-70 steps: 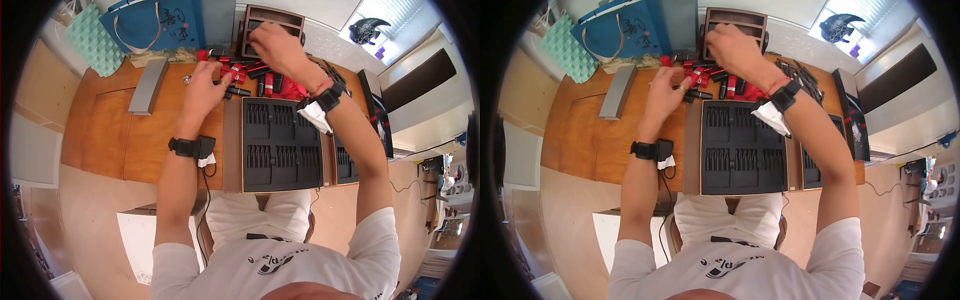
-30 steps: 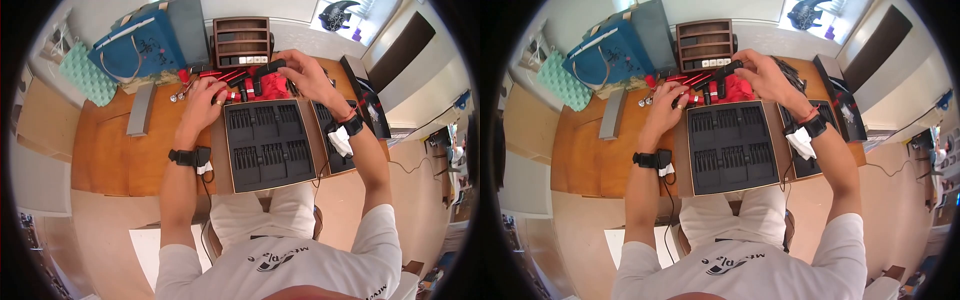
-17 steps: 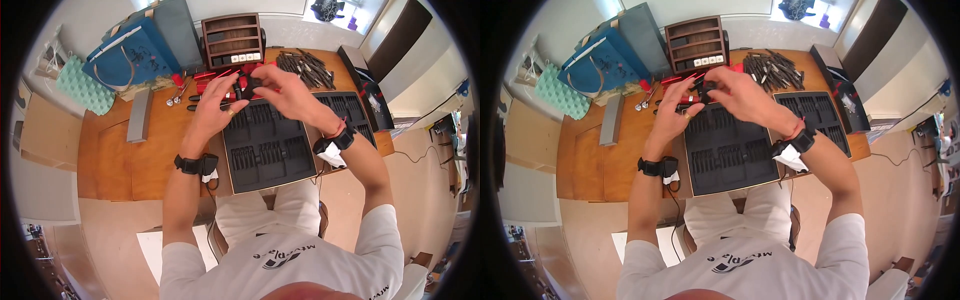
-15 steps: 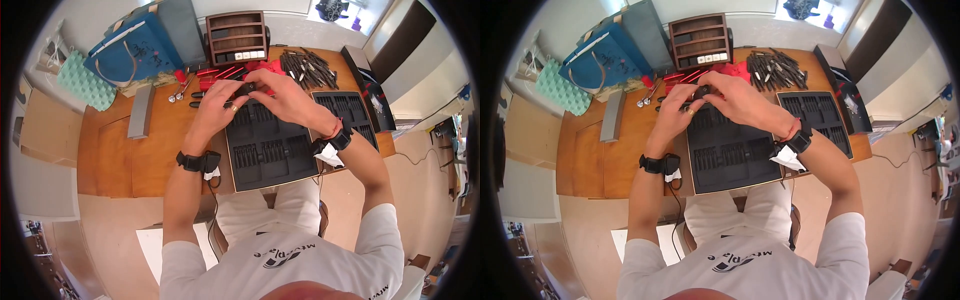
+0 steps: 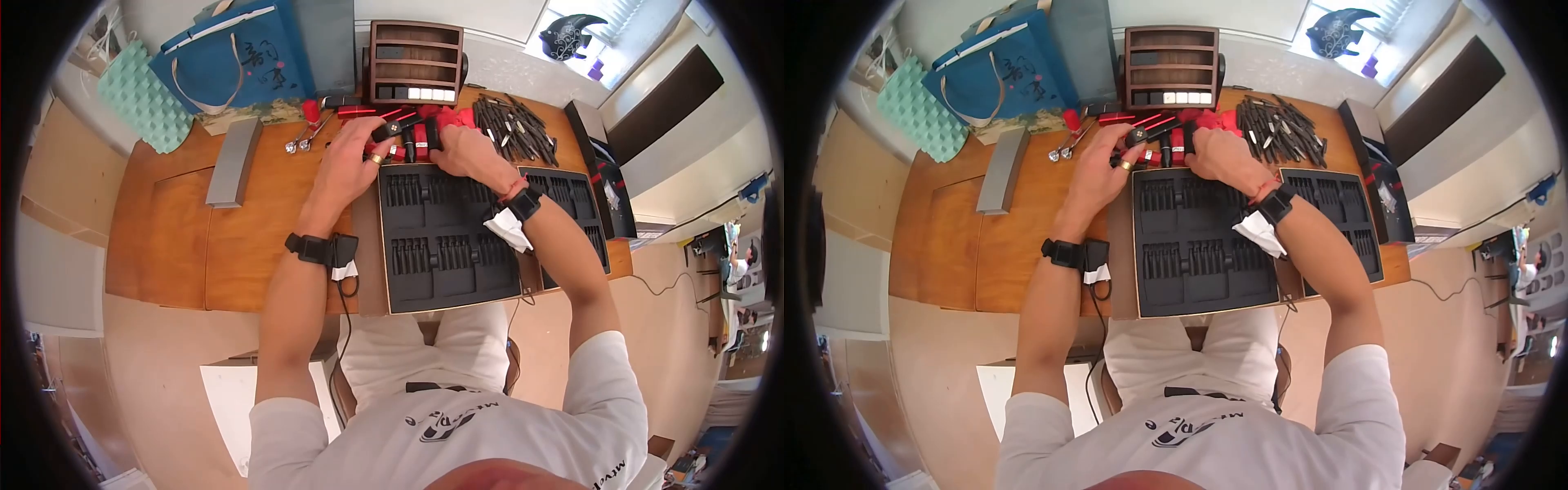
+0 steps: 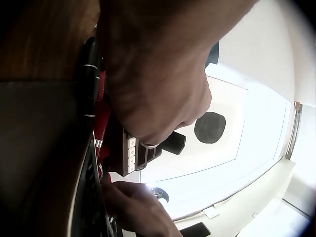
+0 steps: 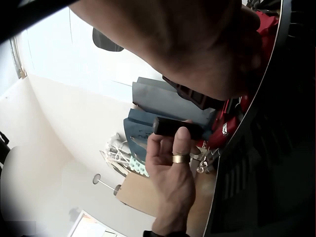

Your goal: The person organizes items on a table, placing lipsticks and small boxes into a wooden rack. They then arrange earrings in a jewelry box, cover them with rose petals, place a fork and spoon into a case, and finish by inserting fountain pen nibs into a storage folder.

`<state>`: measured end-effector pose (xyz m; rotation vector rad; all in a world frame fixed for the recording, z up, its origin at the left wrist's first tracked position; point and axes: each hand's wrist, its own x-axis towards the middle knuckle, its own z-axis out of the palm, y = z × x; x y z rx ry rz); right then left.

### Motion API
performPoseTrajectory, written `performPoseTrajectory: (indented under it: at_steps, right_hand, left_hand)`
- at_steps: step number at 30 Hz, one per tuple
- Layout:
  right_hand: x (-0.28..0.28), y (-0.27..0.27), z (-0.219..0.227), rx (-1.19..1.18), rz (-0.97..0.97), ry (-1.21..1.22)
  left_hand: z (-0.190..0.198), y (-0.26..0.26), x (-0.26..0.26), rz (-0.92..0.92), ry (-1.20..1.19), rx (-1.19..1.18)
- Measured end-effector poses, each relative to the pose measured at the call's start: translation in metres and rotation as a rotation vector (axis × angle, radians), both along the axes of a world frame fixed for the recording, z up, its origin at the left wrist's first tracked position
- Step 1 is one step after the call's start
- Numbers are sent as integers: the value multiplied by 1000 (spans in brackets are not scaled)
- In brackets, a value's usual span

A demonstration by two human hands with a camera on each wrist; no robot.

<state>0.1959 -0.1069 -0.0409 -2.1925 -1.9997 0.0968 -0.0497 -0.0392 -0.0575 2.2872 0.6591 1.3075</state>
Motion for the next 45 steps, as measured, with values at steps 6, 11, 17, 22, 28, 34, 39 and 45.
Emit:
performPoseTrajectory:
  at_steps: [6,11,17,22,28,34,39,45]
  right_hand:
    - [-4,5,11,-18,-36,4]
    - [-7,11,13,34,-74,17]
    - [-12,-18,65,32,-72,211]
    - [-29,-42,77,97,149,439]
    - [-44,-40,90,0,190,399]
    - [-32,-35,96,-190,256,913]
    - [-36,-33,84,138,414,542]
    - [-39,-27,76,230,557,279]
  left_hand:
    - [-1,1,-2,-23,41,-45]
    - [-1,-1,-2,-13,51,-141]
    - [6,-5,-4,-63,-34,-91]
    - [9,-12,1,-185,-49,-15]
    - [6,-12,2,-166,-40,130]
    - [8,-12,-1,-175,-100,-58]
    - [2,-9,4,-153,-96,47]
    - [0,-2,3,-104,-93,115]
